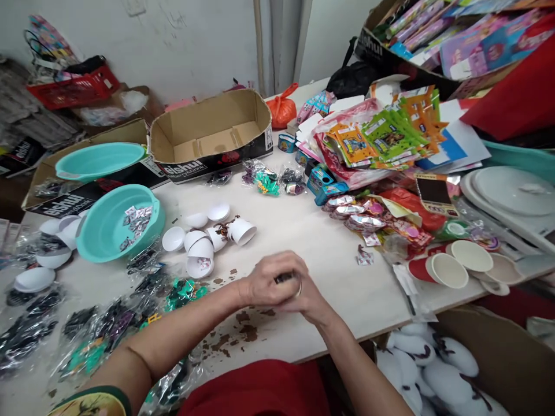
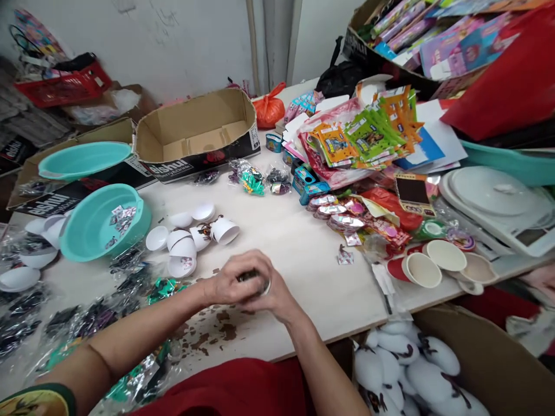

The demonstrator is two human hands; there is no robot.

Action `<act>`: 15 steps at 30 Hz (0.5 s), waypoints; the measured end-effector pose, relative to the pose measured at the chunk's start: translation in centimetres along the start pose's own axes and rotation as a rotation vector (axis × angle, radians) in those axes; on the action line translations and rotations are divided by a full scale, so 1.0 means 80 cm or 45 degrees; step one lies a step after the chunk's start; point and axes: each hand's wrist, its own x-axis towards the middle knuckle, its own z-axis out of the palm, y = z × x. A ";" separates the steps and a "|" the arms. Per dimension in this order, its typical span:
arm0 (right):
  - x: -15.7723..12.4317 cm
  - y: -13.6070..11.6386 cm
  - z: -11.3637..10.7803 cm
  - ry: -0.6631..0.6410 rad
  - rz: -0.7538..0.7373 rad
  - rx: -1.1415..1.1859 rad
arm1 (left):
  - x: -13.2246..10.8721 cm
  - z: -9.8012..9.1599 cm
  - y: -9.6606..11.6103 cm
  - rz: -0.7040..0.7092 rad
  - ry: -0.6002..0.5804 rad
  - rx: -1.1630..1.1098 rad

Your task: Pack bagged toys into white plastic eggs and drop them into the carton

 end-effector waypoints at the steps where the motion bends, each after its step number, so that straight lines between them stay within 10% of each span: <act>1: 0.003 -0.008 0.003 0.050 0.038 0.024 | -0.005 -0.001 0.002 -0.076 0.100 0.093; 5: 0.009 -0.023 0.020 0.423 0.105 -0.145 | -0.029 0.014 0.011 -0.388 0.468 0.312; 9: 0.000 -0.033 0.038 0.256 0.073 -0.355 | -0.043 0.021 0.016 -0.398 0.648 0.282; 15: -0.009 -0.045 0.041 -0.254 0.119 -0.092 | -0.044 -0.011 0.018 -0.239 0.239 0.033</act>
